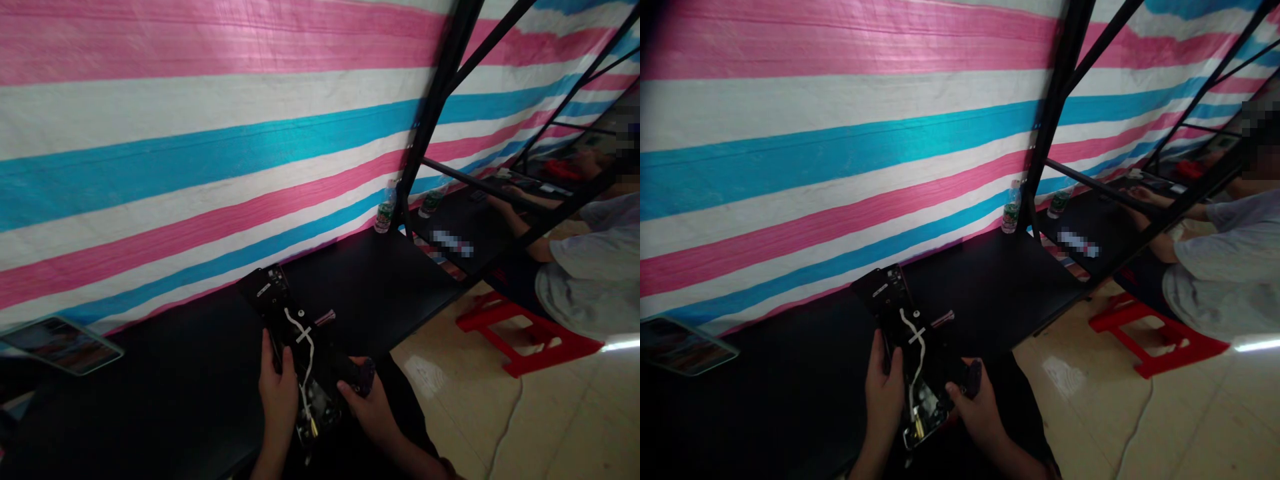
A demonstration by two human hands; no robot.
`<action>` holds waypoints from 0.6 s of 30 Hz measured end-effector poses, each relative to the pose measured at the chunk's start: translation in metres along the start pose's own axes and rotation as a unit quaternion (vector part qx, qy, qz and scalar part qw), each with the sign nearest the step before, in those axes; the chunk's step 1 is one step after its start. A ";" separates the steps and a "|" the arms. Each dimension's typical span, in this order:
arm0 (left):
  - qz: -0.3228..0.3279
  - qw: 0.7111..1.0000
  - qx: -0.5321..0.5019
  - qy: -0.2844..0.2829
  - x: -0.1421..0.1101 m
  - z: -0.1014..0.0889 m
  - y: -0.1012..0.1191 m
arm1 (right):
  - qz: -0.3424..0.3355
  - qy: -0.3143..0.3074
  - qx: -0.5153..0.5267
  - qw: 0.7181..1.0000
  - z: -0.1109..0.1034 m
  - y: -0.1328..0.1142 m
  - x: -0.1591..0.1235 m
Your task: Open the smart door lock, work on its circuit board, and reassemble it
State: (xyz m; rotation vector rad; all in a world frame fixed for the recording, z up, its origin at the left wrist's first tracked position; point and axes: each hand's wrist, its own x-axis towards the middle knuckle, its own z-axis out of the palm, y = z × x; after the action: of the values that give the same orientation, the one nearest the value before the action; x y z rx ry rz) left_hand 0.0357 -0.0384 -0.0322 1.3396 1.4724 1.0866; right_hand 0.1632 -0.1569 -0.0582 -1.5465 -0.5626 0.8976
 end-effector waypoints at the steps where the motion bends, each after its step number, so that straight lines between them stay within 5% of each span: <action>1: -0.008 1.000 -0.011 -0.001 0.001 0.000 0.001 | -0.003 -0.014 -0.009 1.000 0.001 -0.001 -0.001; 6: -0.036 0.999 -0.025 0.009 0.000 0.002 0.003 | -0.003 -0.113 -0.062 0.992 0.005 -0.002 -0.005; 12: -0.034 0.998 -0.058 -0.003 -0.002 0.004 0.000 | -0.021 -0.156 -0.189 0.969 -0.001 0.012 -0.009; 18: -0.048 0.997 -0.063 -0.001 0.000 0.003 -0.003 | -0.038 -0.206 -0.174 0.962 -0.009 0.009 -0.007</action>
State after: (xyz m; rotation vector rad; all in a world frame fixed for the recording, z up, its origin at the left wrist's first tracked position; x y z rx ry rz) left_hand 0.0379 -0.0389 -0.0363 1.1702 1.4275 1.0977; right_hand 0.1649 -0.1695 -0.0654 -1.6408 -1.1215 1.1122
